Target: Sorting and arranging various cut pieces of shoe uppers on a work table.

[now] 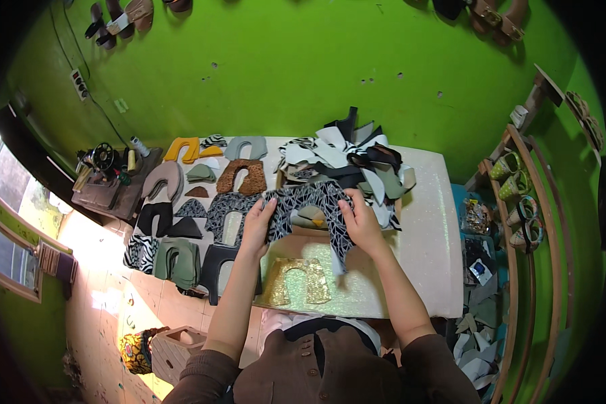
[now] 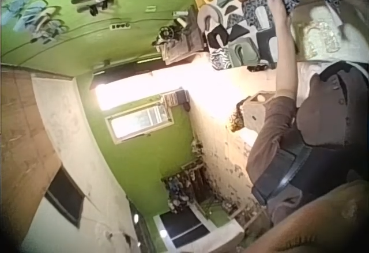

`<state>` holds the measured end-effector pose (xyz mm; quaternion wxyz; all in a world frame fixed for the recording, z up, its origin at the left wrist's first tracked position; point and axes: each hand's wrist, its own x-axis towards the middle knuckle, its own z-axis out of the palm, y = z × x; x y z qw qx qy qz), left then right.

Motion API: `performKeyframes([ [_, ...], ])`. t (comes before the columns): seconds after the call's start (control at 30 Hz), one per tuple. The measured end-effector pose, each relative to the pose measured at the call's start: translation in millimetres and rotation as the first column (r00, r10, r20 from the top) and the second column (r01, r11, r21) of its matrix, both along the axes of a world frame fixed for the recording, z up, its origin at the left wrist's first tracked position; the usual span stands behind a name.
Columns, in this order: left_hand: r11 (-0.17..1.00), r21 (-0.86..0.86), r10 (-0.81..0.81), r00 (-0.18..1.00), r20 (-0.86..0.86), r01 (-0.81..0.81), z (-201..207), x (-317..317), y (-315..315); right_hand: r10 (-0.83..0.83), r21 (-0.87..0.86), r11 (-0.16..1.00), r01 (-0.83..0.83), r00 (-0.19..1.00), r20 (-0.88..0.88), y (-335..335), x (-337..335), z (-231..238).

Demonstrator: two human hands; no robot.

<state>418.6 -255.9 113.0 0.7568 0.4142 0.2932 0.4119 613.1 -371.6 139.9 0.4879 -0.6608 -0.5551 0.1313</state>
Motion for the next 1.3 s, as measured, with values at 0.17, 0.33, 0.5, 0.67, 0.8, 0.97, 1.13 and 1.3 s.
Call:
performKeyframes([
  [0.17,0.98,-0.197,-0.027,1.0,0.016,0.029,-24,-54,14,0.045,-0.003,0.999,-0.045,0.998,0.038,26,-36,-23],
  [0.33,0.958,-0.286,-0.016,0.999,0.038,0.026,-36,-106,50,0.051,-0.178,0.983,-0.054,0.999,-0.017,63,-88,-16],
  [0.5,0.973,-0.225,0.033,0.996,-0.084,-0.051,-53,-147,92,0.076,-0.019,0.997,-0.075,0.997,0.02,102,-130,-32],
  [0.67,0.992,-0.114,0.016,0.931,-0.365,-0.062,-71,-166,130,0.04,-0.289,0.956,-0.046,0.999,-0.027,131,-157,-61],
  [0.8,1.0,-0.002,0.026,0.839,-0.544,-0.031,-111,-170,159,0.0,-0.304,0.953,0.005,1.0,0.014,153,-170,-95],
  [0.97,0.994,0.009,-0.075,0.746,-0.662,0.108,-129,-164,191,-0.079,-0.36,0.929,0.084,0.996,0.026,166,-177,-111],
  [1.13,0.989,0.065,-0.048,0.718,-0.694,0.129,-135,-154,201,-0.166,-0.32,0.936,0.144,0.985,-0.041,170,-173,-117],
  [1.3,0.96,0.18,-0.012,0.669,-0.744,0.217,-138,-153,209,-0.215,-0.351,0.916,0.193,0.976,-0.026,175,-170,-126],
])
